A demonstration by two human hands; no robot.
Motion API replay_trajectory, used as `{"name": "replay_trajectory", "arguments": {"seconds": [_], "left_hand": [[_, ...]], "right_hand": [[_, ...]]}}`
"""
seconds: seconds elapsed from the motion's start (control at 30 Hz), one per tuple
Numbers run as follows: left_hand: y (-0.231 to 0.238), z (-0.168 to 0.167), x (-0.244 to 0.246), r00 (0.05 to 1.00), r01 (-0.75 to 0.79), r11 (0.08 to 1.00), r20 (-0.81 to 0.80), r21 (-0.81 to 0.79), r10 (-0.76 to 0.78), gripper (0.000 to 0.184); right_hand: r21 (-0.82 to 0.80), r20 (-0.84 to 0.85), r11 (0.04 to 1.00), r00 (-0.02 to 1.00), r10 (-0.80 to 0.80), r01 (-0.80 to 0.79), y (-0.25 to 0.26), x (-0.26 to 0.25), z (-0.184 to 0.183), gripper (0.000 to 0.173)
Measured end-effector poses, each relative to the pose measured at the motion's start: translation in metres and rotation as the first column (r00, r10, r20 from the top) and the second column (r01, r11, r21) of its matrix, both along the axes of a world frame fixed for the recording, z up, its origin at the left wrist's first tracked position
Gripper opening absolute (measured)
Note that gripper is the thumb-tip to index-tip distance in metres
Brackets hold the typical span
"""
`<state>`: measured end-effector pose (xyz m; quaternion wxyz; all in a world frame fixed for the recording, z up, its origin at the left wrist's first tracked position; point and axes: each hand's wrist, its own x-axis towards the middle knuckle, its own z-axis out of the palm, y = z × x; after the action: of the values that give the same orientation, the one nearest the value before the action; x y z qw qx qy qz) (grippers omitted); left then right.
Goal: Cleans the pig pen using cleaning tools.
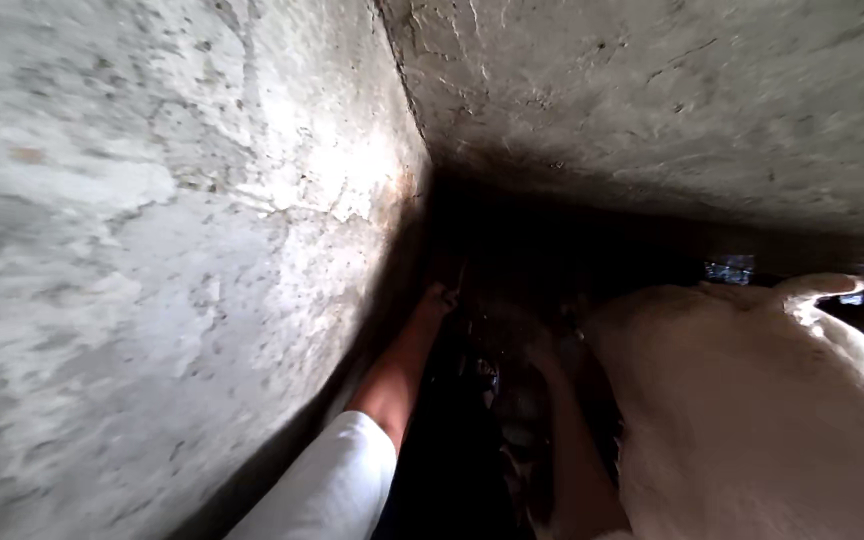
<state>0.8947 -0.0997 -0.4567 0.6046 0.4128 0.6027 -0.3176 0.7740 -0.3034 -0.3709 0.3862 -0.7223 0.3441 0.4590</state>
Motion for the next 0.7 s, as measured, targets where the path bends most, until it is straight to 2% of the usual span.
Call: {"name": "replay_trajectory", "arguments": {"seconds": [0.1,0.17,0.2,0.27,0.33,0.47,0.5,0.57,0.63,0.7], "left_hand": [[-0.007,-0.005,-0.002,1.000,0.028,0.999,0.002,0.026,-0.028,0.007],[-0.009,-0.002,-0.003,0.996,0.083,0.996,0.016,0.038,-0.084,0.009],[-0.006,-0.001,-0.004,0.993,0.110,0.993,0.036,0.034,-0.111,0.013],[-0.005,-0.006,-0.005,0.991,0.133,0.991,0.025,0.017,-0.133,0.011],[-0.004,-0.010,-0.002,0.994,0.108,0.994,0.009,-0.008,-0.108,0.007],[-0.002,-0.006,0.002,1.000,0.026,0.999,0.017,-0.029,-0.025,0.005],[-0.002,-0.005,0.002,1.000,0.007,1.000,0.023,-0.025,-0.007,0.005],[-0.003,-0.007,0.002,1.000,-0.014,1.000,0.026,-0.027,0.015,0.005],[-0.005,-0.011,0.001,1.000,-0.005,1.000,0.019,-0.007,0.005,0.007],[-0.012,-0.015,-0.003,0.999,0.036,0.999,0.019,0.023,-0.036,0.011]], "right_hand": [[0.176,0.085,0.976,0.990,0.115,-0.129,0.034,0.043,-0.033,0.055],[0.278,0.127,0.934,0.972,0.197,-0.226,0.054,0.049,-0.057,0.058],[0.304,0.125,0.917,0.965,0.230,-0.258,0.058,0.048,-0.058,0.061],[0.295,0.075,0.922,0.968,0.239,-0.250,0.046,0.032,-0.046,0.056],[0.241,0.046,0.952,0.982,0.182,-0.188,0.016,0.013,-0.022,0.055],[0.084,0.020,0.984,0.988,0.156,-0.157,-0.028,0.001,0.025,0.077],[0.043,0.038,0.985,0.985,0.168,-0.170,-0.032,0.008,0.021,0.076],[0.021,0.083,0.985,0.982,0.171,-0.173,-0.027,0.027,-0.004,0.063],[0.135,0.050,0.965,0.975,0.218,-0.223,0.000,0.039,-0.030,0.057],[0.258,0.108,0.913,0.949,0.297,-0.315,0.029,0.032,-0.051,0.058]]}}
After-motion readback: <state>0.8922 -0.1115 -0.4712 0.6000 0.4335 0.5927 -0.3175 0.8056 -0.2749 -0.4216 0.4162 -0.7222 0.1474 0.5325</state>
